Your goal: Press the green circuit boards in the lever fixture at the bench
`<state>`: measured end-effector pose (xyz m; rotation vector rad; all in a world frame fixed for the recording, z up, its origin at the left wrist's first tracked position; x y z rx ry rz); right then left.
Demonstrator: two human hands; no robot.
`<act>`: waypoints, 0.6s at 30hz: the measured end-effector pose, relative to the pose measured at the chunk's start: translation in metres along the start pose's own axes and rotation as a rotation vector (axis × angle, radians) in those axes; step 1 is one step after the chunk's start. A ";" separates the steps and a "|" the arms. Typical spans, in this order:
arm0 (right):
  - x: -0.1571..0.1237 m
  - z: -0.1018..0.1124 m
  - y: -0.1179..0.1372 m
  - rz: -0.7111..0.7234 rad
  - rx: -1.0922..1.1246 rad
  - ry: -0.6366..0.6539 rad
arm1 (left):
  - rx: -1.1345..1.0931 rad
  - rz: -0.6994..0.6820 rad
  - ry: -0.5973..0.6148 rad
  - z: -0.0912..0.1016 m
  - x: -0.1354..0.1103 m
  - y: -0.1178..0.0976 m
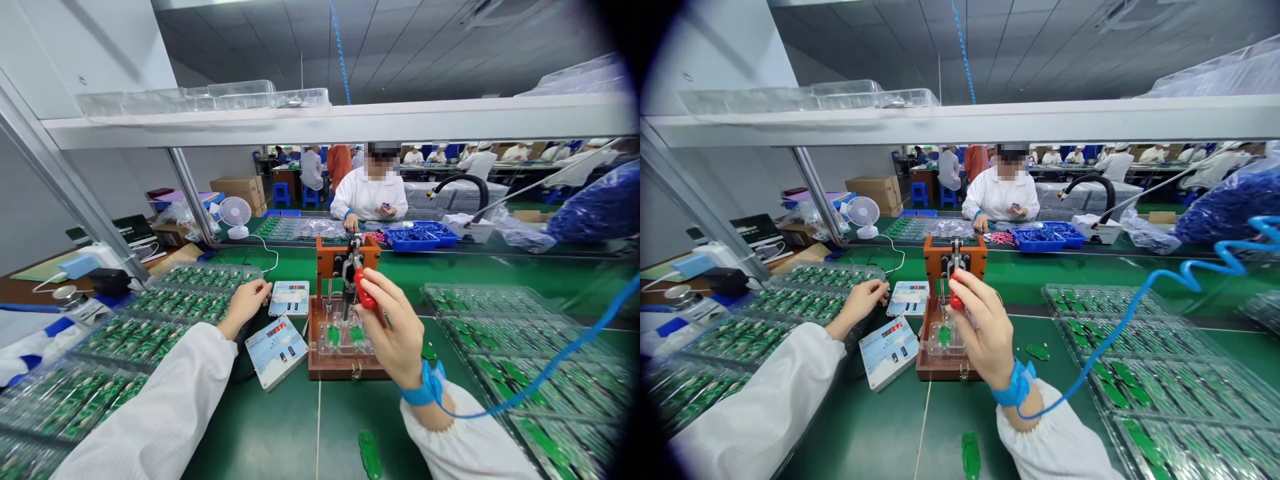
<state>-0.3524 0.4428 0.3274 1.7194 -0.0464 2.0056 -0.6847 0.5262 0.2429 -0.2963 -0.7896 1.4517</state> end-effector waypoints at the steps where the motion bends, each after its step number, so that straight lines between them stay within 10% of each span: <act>1: 0.001 0.000 -0.003 0.026 -0.016 0.010 | 0.005 0.003 -0.001 0.000 0.000 -0.001; 8: 0.032 0.002 -0.006 0.122 0.009 -0.047 | 0.027 0.012 0.015 -0.002 0.000 -0.001; 12: 0.097 -0.002 -0.009 -0.044 0.107 -0.098 | 0.048 0.010 0.021 -0.001 0.000 -0.001; 18: 0.170 -0.033 -0.065 -0.348 0.144 0.172 | 0.077 -0.002 0.039 0.001 -0.003 -0.005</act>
Point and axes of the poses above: each hand's wrist, its own x-axis towards the middle knuckle, its own z-axis out of the back of the hand, y = z × x, the point moved 2 cm from there along x, towards the middle knuckle, and after that the axes turned 4 degrees about -z, right-handed, at the moved point
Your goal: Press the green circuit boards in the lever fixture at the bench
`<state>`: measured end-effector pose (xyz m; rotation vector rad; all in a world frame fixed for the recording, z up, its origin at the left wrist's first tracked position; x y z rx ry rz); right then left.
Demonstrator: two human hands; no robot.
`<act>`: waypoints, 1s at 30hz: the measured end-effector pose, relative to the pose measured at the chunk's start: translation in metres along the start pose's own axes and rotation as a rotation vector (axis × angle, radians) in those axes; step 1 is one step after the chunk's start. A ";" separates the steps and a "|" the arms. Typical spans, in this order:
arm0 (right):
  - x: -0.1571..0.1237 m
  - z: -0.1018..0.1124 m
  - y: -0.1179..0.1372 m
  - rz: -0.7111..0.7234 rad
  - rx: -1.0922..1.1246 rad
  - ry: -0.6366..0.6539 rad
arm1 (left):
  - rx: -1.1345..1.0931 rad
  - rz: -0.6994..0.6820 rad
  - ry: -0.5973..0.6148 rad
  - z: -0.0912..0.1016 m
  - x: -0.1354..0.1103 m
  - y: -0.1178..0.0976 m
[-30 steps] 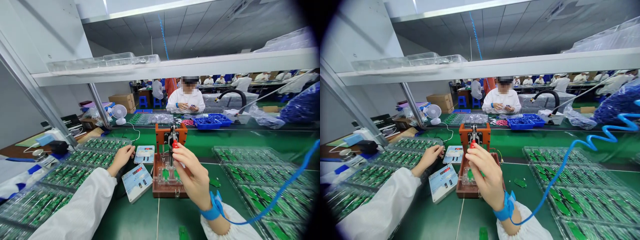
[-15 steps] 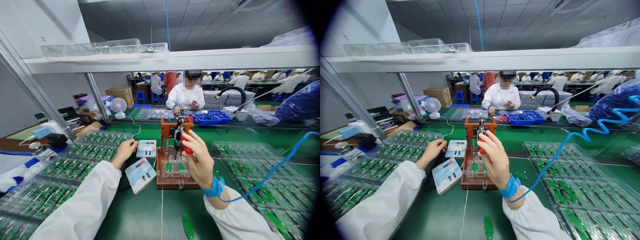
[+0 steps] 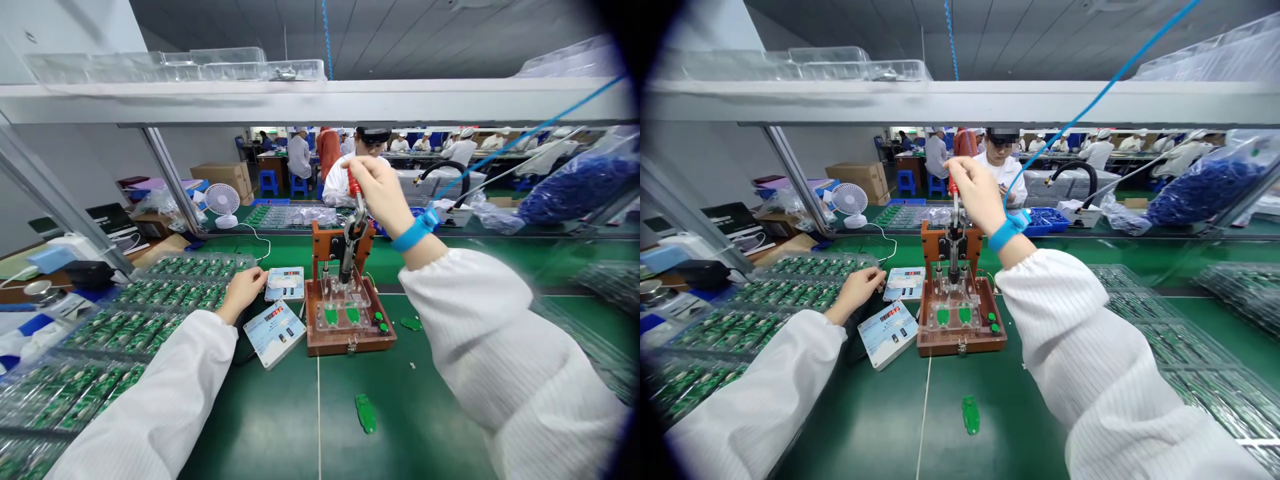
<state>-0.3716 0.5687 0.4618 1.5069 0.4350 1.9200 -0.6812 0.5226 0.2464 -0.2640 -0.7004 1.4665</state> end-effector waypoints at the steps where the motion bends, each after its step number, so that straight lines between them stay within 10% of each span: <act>1: 0.005 -0.001 -0.008 -0.066 -0.029 0.022 | 0.005 -0.007 0.002 0.001 -0.001 -0.001; 5: -0.012 0.005 -0.026 -0.125 -0.106 0.005 | 0.013 -0.049 -0.013 0.003 -0.001 -0.007; 11: -0.113 0.033 -0.055 -0.195 -0.177 -0.180 | -0.042 -0.174 -0.034 -0.007 -0.012 -0.044; 18: -0.219 0.010 -0.078 -0.269 -0.261 0.135 | -0.019 -0.444 0.175 -0.049 -0.062 -0.118; 30: -0.231 0.013 -0.081 -0.533 0.068 0.307 | -0.358 -0.255 0.095 -0.050 -0.076 -0.129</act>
Point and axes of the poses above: each hand's wrist, its own x-axis towards the middle knuckle, its own z-axis out of the back of the hand, y = z × x, the point moved 2 cm from there along x, towards the middle knuckle, and after that the axes turned 4 degrees about -z, right-handed, at the moved point
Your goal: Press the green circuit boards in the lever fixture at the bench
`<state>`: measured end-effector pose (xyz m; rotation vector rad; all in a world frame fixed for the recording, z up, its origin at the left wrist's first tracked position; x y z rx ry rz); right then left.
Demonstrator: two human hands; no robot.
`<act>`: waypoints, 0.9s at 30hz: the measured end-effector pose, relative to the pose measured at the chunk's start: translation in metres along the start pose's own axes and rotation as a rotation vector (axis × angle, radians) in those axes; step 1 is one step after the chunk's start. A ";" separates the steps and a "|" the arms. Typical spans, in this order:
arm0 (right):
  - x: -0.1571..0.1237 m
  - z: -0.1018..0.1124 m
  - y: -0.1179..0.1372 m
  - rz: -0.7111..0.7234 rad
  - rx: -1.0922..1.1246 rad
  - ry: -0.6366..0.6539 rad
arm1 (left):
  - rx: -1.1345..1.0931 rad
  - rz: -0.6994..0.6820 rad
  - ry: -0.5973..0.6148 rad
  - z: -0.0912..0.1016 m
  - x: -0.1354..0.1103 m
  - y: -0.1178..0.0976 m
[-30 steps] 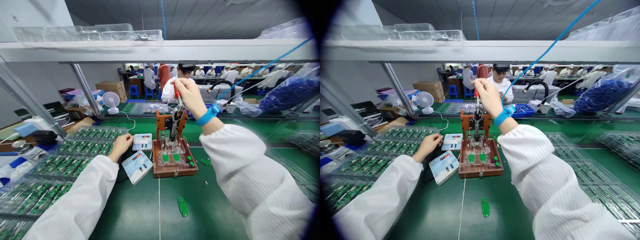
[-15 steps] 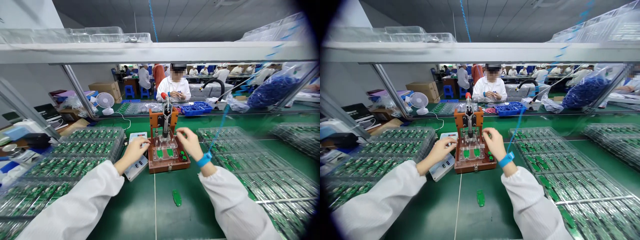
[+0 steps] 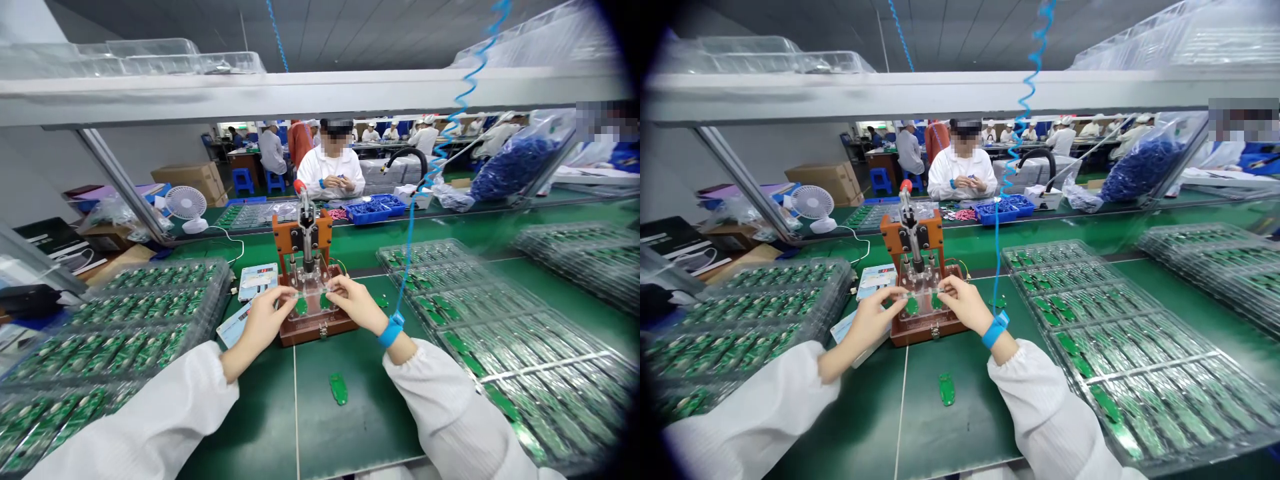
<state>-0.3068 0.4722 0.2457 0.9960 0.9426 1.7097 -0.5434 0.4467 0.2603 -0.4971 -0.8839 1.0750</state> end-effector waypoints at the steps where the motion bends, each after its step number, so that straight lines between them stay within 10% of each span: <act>1: -0.007 0.001 -0.001 -0.036 0.057 0.025 | -0.052 0.034 -0.008 0.000 -0.006 -0.003; 12: -0.100 -0.036 0.009 -0.253 0.342 0.102 | -0.113 0.087 0.250 -0.030 -0.059 -0.018; 15: -0.130 0.010 0.013 -0.281 0.237 -0.015 | -0.099 0.069 0.313 -0.030 -0.061 -0.020; 22: -0.201 0.192 -0.030 -0.379 -0.349 -0.587 | -0.045 -0.002 0.341 -0.030 -0.057 -0.015; 27: -0.220 0.219 -0.064 -0.471 -0.479 -0.520 | -0.036 -0.047 0.389 -0.034 -0.058 -0.015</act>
Point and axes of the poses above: each hand's wrist, its own x-axis towards the middle knuckle, its own z-axis out of the back of the hand, y = z × x, the point moved 2 cm from there along x, towards the middle knuckle, and after that the axes turned 4 degrees about -z, right-handed, at the moved point
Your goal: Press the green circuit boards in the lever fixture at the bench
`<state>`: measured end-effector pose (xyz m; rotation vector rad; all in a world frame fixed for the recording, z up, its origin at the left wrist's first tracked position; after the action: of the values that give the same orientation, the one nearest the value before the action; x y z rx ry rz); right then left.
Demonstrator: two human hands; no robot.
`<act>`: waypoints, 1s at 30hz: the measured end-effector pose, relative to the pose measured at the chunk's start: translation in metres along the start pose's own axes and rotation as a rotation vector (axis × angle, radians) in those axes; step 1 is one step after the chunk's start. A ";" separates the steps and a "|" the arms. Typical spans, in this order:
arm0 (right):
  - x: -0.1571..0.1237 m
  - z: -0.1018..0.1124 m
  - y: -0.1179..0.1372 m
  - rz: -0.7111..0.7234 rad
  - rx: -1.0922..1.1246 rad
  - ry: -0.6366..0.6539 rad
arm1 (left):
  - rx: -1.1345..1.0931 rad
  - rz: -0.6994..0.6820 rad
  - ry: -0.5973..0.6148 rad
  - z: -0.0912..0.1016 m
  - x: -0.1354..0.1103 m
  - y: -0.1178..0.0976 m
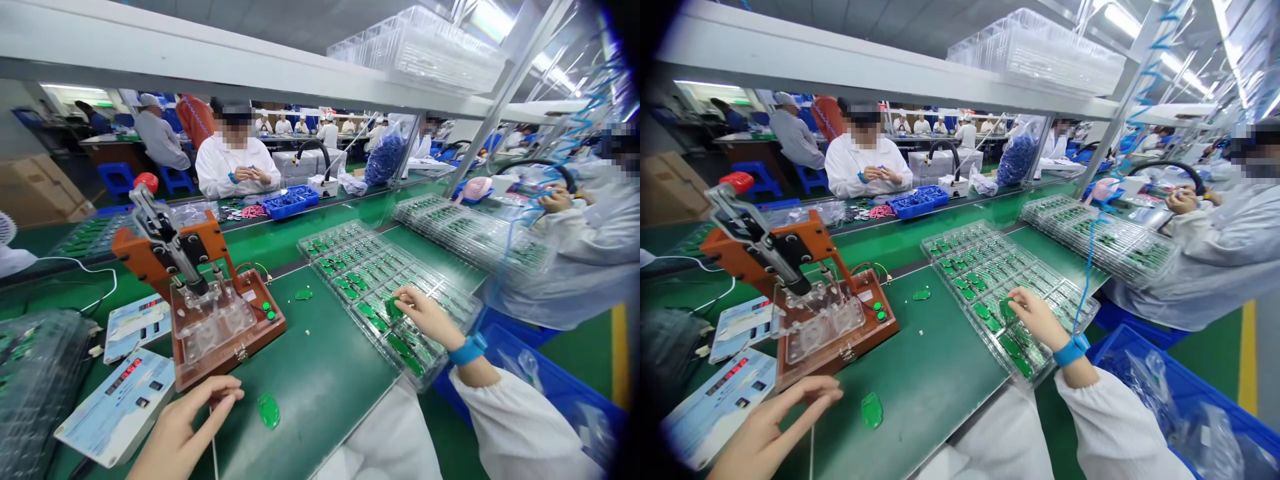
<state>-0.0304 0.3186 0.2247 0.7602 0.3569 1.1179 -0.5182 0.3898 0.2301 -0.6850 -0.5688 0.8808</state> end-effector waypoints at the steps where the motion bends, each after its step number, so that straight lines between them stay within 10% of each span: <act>1: 0.000 -0.002 -0.003 -0.003 -0.021 0.023 | 0.007 -0.006 0.003 0.000 0.000 -0.001; 10: 0.019 -0.001 0.004 0.018 -0.128 0.159 | 0.052 -0.037 0.021 0.004 0.002 -0.001; 22: 0.004 -0.017 0.058 0.152 -0.134 -0.077 | 0.023 -0.069 0.118 0.002 -0.001 -0.003; 30: -0.068 -0.146 0.103 0.397 0.182 0.226 | 0.224 -0.263 0.263 0.001 -0.015 -0.033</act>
<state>-0.2176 0.3344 0.1876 0.8907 0.5177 1.5678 -0.5104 0.3628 0.2523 -0.4984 -0.3095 0.5856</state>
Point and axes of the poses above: each hand's wrist, its own x-axis towards the middle knuckle, its own z-axis out of the back of the hand, y = z × x, the point moved 2 cm from there along x, towards the middle knuckle, and after that the axes turned 4 degrees about -z, right-handed, at the moved point
